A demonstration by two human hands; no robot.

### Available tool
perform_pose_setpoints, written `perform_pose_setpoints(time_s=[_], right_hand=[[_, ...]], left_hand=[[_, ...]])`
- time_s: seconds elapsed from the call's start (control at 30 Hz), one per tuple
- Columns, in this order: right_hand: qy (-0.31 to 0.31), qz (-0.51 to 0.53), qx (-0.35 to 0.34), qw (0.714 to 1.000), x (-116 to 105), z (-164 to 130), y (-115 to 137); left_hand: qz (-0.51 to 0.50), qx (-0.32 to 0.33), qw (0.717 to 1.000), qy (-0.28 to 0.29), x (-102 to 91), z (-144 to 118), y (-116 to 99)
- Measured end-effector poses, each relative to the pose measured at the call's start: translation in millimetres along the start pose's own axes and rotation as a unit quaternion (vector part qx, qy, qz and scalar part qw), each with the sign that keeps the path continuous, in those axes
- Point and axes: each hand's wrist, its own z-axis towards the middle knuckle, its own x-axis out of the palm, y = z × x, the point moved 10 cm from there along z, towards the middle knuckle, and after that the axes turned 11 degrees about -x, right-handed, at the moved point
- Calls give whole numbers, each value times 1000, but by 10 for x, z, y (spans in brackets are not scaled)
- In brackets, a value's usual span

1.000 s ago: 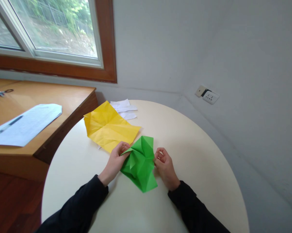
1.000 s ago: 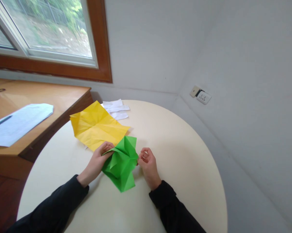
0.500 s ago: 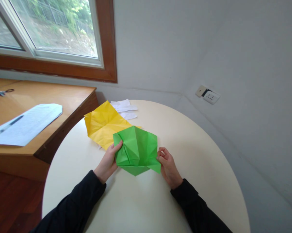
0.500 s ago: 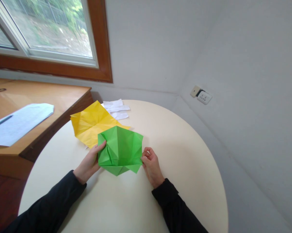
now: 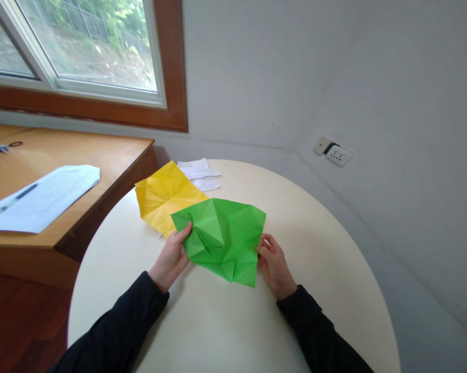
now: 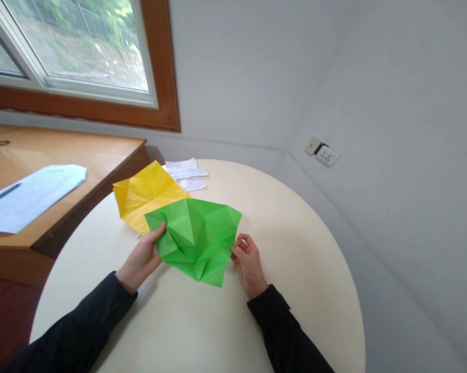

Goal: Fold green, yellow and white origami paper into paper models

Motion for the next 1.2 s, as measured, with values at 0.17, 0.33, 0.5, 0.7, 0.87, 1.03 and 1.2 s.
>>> perform_pose_setpoints(time_s=[0.17,0.33,0.5,0.7,0.87,1.03,1.2], right_hand=[[36,5,30,999,177,-115,-30],[87,26,58,994,376,-271,-93],[141,39,93,985,537,-420,-168],[132,74,156,976,532,-466,-364],[133,90,157,974,515,-431,-398],[99,79,119,985,437,-365,-356],[64,82,103,989,382,-334,-313]], left_hand=[[34,41,998,-19,2,-37,-51],[60,81,994,-31,15,-87,-99],[56,98,993,-26,35,-112,-140],[6,88,996,-12,46,-84,-146],[-14,80,997,-13,40,-64,-132],[-2,55,998,-7,55,-54,-45],[52,-9,999,2,90,-60,184]])
